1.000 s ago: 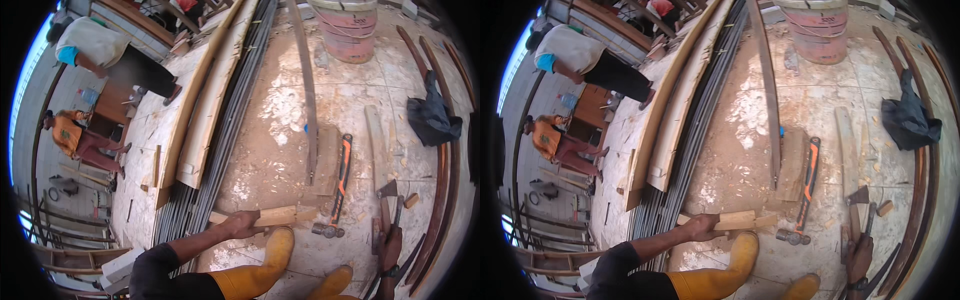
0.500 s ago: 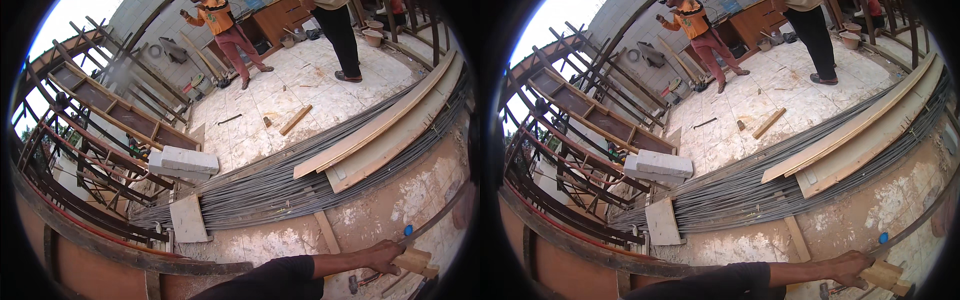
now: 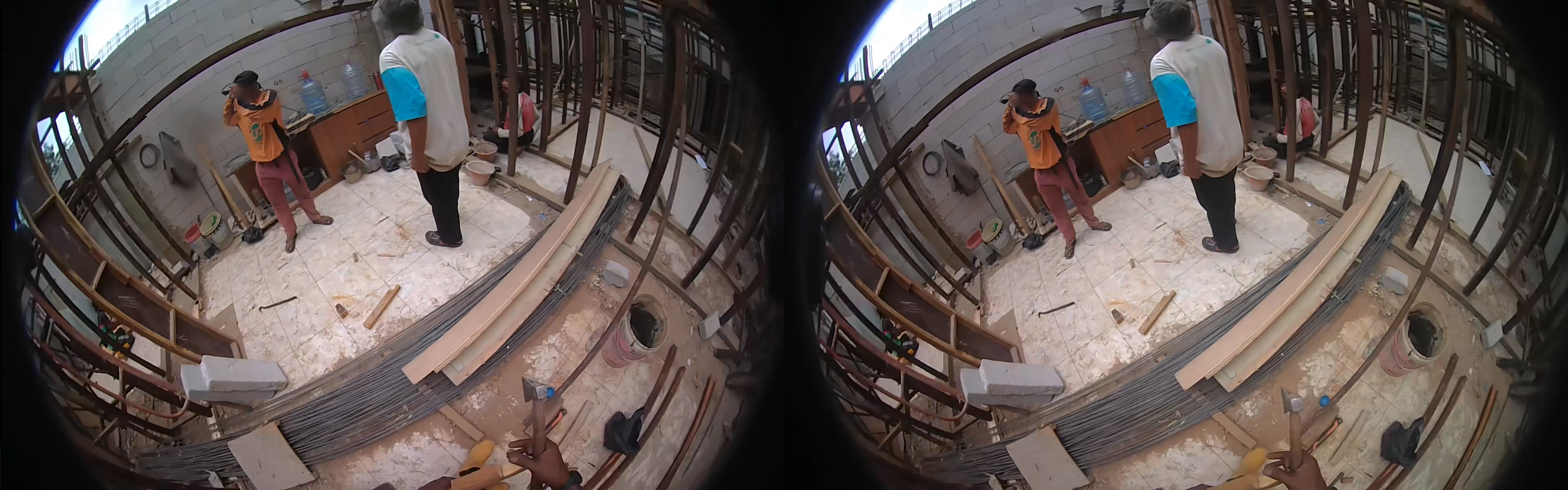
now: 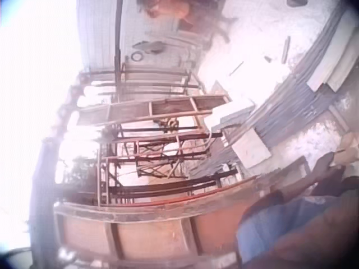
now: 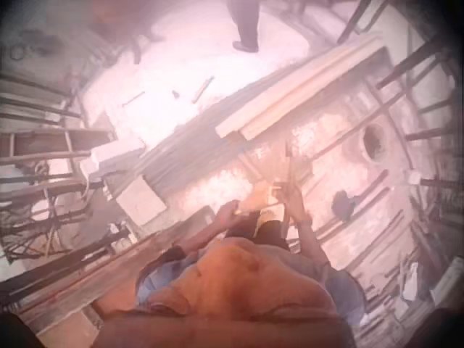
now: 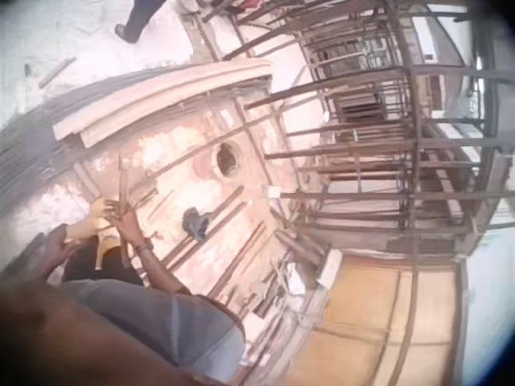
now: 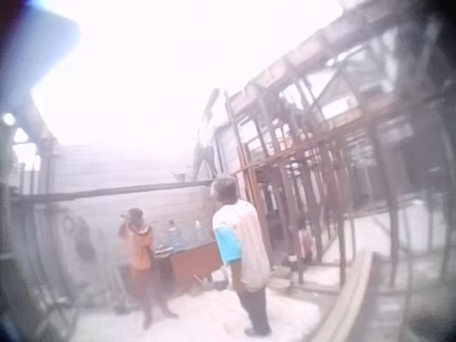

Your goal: The person joins two pieces of wood, uses an axe to shave down a joint, and then uses a hand saw to cut a notch into a piece of wood while holding it against a metal rail.

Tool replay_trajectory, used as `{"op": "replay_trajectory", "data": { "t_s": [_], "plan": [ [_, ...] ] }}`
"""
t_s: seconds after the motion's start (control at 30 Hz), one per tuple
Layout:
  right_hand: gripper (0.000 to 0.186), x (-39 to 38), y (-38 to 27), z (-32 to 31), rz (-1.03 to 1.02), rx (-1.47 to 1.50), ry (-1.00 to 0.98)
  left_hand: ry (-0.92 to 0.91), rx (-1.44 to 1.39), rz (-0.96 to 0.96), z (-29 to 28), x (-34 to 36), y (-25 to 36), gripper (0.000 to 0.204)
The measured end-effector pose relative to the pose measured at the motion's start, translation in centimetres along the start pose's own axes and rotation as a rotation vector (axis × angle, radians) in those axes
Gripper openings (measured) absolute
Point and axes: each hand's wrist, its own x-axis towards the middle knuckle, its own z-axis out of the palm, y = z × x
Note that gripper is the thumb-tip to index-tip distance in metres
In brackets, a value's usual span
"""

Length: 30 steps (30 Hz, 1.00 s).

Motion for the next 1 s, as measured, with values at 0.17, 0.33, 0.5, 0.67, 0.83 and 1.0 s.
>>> {"op": "replay_trajectory", "data": {
  "t_s": [0.17, 0.33, 0.5, 0.67, 0.83, 1.0],
  "plan": [
    [0.050, -14.7, -9.6, 2.2, -0.091, -0.379, 0.144, 0.089, 0.060, 0.315, -3.3, -9.3, 9.4, 0.048],
    [0.056, -25.0, -16.3, 4.6, 0.030, -0.256, 0.244, 0.416, 0.069, 0.364, -7.1, -16.0, 16.1, 0.043],
    [0.050, -32.0, -14.9, 5.8, -0.151, -0.047, 0.319, 0.179, -0.033, 0.358, -9.0, -20.6, 19.0, 0.051],
    [0.036, -38.1, -16.1, 6.8, -0.302, 0.104, 0.422, -0.240, -0.060, 0.125, -10.5, -24.3, 23.6, 0.055],
    [0.035, -40.1, -22.8, 4.0, -0.577, 0.069, 0.545, -0.555, -0.089, 0.127, -12.7, -20.9, 33.2, 0.063],
    [0.038, -33.1, -27.1, 8.5, -0.860, 0.276, 0.287, -0.253, -0.321, 0.141, -16.9, -21.8, 29.5, 0.061]
  ]
}}
